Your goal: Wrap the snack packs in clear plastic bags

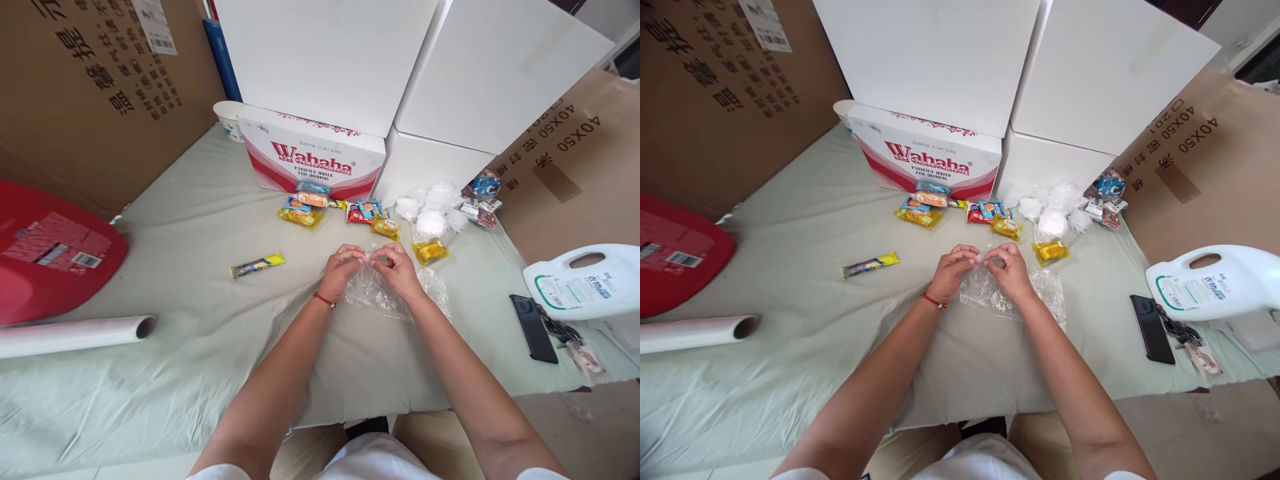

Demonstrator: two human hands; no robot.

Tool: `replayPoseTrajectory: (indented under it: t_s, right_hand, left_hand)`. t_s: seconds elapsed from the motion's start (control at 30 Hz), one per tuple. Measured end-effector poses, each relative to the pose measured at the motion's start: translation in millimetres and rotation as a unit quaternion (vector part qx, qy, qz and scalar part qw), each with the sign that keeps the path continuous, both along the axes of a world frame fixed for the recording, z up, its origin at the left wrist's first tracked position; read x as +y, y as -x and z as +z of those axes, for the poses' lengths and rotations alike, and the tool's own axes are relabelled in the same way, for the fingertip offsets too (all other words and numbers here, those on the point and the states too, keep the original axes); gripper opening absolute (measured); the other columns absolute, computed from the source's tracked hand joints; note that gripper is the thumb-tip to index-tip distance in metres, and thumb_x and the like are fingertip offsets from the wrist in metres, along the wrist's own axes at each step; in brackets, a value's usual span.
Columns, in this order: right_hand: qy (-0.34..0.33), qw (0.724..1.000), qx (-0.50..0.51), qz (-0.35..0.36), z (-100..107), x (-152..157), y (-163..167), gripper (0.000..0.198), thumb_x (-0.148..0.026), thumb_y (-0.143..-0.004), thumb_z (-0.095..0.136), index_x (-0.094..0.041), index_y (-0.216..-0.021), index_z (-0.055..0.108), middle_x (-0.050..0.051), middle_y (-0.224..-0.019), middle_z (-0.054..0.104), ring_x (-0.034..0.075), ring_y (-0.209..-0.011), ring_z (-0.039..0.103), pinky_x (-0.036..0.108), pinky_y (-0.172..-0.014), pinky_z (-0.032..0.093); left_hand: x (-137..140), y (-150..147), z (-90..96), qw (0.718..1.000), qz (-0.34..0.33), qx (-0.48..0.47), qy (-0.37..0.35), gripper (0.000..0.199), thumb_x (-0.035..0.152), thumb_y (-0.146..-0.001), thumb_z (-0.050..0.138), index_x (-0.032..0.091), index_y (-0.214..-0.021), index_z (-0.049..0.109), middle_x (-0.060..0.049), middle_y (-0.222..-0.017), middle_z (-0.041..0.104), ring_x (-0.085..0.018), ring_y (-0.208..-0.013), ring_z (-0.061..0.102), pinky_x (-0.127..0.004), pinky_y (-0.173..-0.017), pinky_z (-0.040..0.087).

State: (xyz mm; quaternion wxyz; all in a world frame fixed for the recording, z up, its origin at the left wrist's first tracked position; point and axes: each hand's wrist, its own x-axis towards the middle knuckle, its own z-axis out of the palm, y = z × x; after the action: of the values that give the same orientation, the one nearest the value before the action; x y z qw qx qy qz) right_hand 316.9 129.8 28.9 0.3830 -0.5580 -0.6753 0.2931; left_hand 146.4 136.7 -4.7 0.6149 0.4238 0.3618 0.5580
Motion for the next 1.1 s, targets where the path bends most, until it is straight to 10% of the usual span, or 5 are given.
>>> replayPoseTrajectory:
  t_s: [0.17, 0.4, 0.7, 1.1]
  right_hand:
    - [-0.024, 0.999, 0.006, 0.029, 2.7, -12.5, 3.7, 0.010, -0.030, -0.086, 0.070, -0.024, -0.091, 0.076, 0.004, -0.098, 0.052, 0.015, -0.079, 0.053, 0.025, -0.061, 0.043]
    - [-0.098, 0.989, -0.084, 0.076, 3.9, -37.2, 9.8, 0.011, -0.022, -0.093, 0.062, -0.023, -0.094, 0.073, 0.005, -0.103, 0.056, 0.015, -0.081, 0.057, 0.027, -0.069, 0.049]
    - [-0.249, 0.937, -0.238, 0.049, 12.3, -126.9, 5.9, 0.021, -0.007, -0.094, 0.055, -0.021, -0.107, 0.063, 0.009, -0.105, 0.067, 0.021, -0.091, 0.061, 0.034, -0.079, 0.052]
    - [-0.197, 0.941, -0.276, -0.007, -9.1, -222.8, 3.1, 0.027, -0.004, -0.093, 0.053, -0.021, -0.111, 0.063, 0.007, -0.098, 0.068, 0.019, -0.085, 0.064, 0.031, -0.072, 0.057]
  left_hand:
    - [0.9, -3.7, 7.7, 0.988, 0.045, -0.014, 0.145, 0.036, 0.054, -0.081, 0.067, 0.020, -0.091, 0.061, -0.005, -0.098, 0.064, -0.017, -0.087, 0.062, -0.025, -0.063, 0.053]
    - [3.3, -5.2, 1.8, 0.991, -0.002, 0.103, 0.080, 0.029, 0.037, -0.073, 0.074, 0.018, -0.059, 0.056, 0.004, -0.053, 0.050, -0.009, -0.051, 0.045, -0.022, -0.048, 0.034]
    - [5.8, -2.8, 1.6, 0.990, 0.076, 0.020, 0.120, 0.025, 0.034, -0.084, 0.058, 0.022, -0.065, 0.046, 0.004, -0.055, 0.053, -0.009, -0.042, 0.045, -0.023, -0.040, 0.030]
    - [9.6, -2.1, 1.6, 0.978, 0.138, -0.009, 0.157, 0.019, 0.028, -0.078, 0.059, 0.023, -0.067, 0.044, 0.006, -0.052, 0.050, -0.010, -0.041, 0.048, -0.021, -0.039, 0.026]
